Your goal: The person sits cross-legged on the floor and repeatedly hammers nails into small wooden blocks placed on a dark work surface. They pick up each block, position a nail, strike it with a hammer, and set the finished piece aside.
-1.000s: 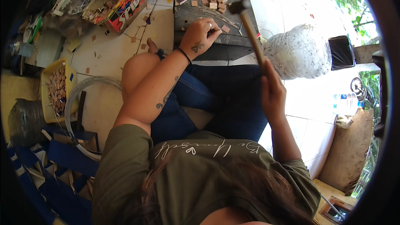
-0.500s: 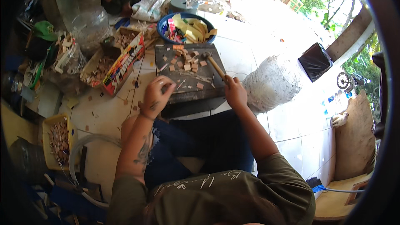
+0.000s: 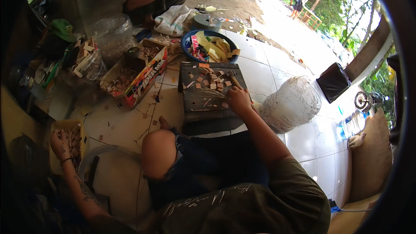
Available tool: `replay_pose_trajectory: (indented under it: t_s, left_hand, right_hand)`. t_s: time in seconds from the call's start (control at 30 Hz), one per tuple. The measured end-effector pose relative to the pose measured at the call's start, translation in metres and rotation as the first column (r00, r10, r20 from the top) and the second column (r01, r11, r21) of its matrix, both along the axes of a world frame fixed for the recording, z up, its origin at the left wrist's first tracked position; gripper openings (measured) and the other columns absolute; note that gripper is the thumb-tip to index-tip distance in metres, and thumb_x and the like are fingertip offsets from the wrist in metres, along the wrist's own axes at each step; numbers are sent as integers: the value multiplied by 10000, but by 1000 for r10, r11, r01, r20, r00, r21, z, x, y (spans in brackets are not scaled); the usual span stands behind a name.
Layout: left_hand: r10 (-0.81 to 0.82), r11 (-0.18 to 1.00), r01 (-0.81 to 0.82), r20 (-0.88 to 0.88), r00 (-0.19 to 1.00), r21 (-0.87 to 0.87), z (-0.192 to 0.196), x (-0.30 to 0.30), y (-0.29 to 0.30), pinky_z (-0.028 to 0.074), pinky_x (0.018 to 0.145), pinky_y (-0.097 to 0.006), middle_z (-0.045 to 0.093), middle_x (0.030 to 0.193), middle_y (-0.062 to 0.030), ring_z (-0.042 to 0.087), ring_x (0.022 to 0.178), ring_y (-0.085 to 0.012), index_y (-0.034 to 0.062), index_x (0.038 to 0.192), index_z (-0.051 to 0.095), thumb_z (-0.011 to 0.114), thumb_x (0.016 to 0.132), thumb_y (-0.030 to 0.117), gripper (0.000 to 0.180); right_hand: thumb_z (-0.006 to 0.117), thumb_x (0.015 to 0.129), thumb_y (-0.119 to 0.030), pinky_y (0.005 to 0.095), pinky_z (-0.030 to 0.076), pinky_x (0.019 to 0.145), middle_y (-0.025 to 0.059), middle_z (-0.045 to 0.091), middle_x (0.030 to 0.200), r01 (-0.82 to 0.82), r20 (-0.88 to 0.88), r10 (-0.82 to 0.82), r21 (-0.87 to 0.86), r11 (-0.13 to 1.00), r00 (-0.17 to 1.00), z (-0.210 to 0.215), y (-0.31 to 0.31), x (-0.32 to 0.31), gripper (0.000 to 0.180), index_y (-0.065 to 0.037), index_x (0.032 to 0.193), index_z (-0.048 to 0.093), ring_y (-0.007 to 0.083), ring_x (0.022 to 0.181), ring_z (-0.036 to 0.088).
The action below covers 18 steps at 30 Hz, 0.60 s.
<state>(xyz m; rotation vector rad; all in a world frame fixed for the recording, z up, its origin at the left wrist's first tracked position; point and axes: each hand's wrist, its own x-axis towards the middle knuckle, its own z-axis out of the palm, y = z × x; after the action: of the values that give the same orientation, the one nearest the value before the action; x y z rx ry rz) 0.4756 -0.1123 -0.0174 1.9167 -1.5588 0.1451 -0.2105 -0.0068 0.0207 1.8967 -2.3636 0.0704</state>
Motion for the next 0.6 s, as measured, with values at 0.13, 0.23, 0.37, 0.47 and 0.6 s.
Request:
replay_pose_trajectory:
  t_s: [0.13,0.23,0.37,0.47,0.6]
  left_hand:
    - [147,977,-176,215,966,124,11,33,-1,485,748,-404,651,844,-179,627,806,-312,-11,874,664,600,884,183,204]
    - [103,968,-174,349,931,181,12,27,5,492,810,-411,656,846,-202,638,836,-310,-19,871,677,599,874,157,192]
    - [177,934,-240,239,955,266,12,-3,3,484,903,-431,651,982,-193,614,947,-329,-25,956,674,630,858,188,238]
    - [89,979,-135,281,956,151,17,-41,-3,475,915,-438,620,1084,-179,576,1020,-349,-24,1047,649,637,859,208,299]
    - [-207,978,202,255,944,46,41,-117,-9,460,930,-432,586,1114,-143,540,1058,-325,13,1135,621,656,847,176,333]
  right_hand:
    - [534,847,-185,439,404,896,83,652,981,-56,-55,52,-62,997,997,-5,-9,-1,156,-95,884,655,271,995,599]
    - [553,847,-193,441,421,885,105,648,984,-45,7,45,-66,997,999,-3,-10,-6,148,-83,862,651,298,1007,596]
    - [558,835,-184,461,431,893,102,653,990,-18,41,22,-95,995,999,2,-7,-11,151,-70,870,651,292,1033,596]
    - [559,835,-201,452,452,879,107,660,999,2,71,0,-28,1000,997,2,-7,-11,175,-58,869,654,297,1002,616]
    - [581,824,-216,434,494,835,138,671,970,23,140,-29,43,999,990,1,-16,-13,193,-47,854,669,330,923,644]
